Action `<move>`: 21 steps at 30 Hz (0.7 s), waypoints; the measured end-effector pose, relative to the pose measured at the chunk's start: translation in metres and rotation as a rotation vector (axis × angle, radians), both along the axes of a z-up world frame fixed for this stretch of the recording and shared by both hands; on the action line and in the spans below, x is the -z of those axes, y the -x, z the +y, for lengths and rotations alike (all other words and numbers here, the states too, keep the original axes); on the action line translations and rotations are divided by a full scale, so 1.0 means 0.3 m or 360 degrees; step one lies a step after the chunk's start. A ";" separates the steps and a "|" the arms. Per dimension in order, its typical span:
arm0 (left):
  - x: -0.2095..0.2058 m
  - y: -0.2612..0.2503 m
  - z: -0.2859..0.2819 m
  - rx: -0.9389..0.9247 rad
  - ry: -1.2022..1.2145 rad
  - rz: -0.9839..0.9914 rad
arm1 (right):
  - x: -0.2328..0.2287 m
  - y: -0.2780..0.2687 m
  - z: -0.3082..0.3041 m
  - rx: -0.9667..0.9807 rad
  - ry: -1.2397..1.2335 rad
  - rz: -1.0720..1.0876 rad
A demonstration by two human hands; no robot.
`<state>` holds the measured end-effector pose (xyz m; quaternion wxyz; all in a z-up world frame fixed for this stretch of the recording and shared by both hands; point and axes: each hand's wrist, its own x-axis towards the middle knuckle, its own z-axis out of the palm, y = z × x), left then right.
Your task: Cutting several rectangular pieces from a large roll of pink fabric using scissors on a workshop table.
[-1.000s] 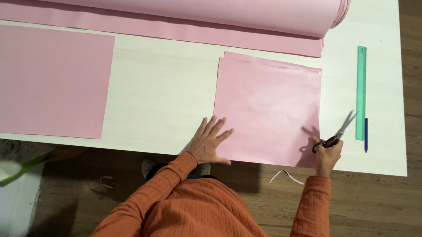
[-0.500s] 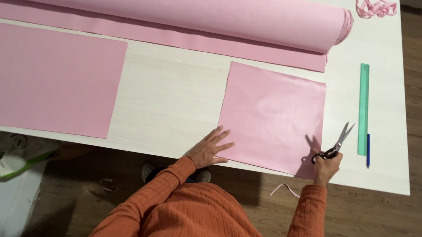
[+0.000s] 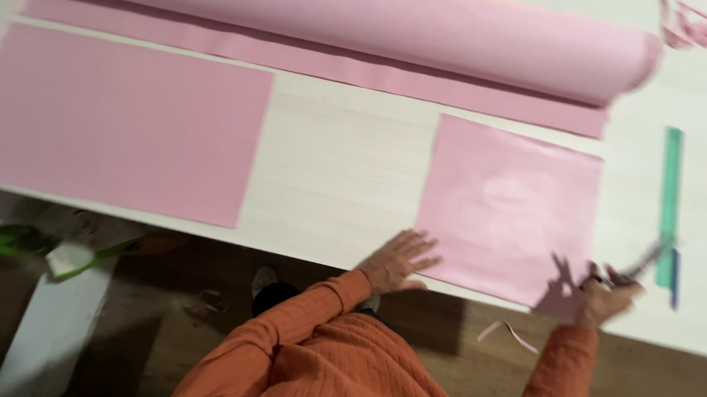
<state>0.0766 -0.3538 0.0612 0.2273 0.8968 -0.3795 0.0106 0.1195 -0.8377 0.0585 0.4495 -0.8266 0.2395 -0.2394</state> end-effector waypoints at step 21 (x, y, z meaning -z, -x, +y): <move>-0.073 0.099 2.236 -0.0946 -0.0655 0.0243 | -0.392 0.417 2.134 -0.0653 -0.2153 -0.0274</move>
